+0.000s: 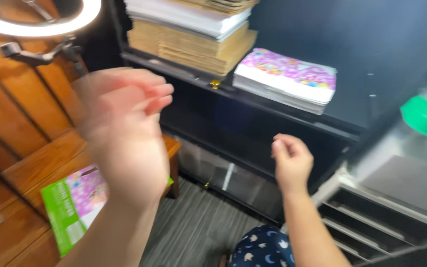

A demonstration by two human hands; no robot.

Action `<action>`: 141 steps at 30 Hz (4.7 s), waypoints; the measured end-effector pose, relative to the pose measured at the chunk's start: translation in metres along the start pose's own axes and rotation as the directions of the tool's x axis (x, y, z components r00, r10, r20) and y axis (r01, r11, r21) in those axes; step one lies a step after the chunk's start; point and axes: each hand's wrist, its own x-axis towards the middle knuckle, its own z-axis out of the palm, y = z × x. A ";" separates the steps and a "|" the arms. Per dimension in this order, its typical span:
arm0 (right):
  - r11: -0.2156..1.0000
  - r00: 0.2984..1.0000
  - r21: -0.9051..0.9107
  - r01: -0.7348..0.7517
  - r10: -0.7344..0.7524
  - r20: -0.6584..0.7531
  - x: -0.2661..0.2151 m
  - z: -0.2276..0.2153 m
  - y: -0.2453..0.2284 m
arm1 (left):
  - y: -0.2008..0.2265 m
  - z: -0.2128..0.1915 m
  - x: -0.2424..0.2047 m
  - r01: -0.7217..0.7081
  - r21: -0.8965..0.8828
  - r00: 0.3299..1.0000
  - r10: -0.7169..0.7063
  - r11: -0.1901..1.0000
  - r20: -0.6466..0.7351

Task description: The person sits on the floor and repeatedly picks up stacks of pink and white paper from a black shelf. They place each stack onto a green package on a wooden bench, then return to the shelf to retrieve more stacks, continuing this cycle.

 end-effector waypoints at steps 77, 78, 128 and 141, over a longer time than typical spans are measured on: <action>0.827 0.891 0.465 -0.316 0.427 -0.155 0.141 -0.072 -0.034 | -0.251 0.116 -0.087 0.977 -0.063 0.211 -0.964 0.204 0.162; 0.827 0.890 0.464 -0.316 0.428 -0.156 0.146 -0.075 -0.027 | -0.251 0.115 -0.087 0.977 -0.063 0.210 -0.964 0.202 0.162; 0.867 0.915 0.361 -0.343 0.395 -0.079 0.152 -0.103 -0.034 | -0.223 0.113 -0.065 0.963 0.096 0.235 -0.958 0.253 0.166; 0.837 0.869 0.308 -0.452 0.492 -0.062 0.133 -0.100 -0.068 | -0.195 0.099 -0.055 0.995 -0.060 0.093 -0.982 0.084 0.164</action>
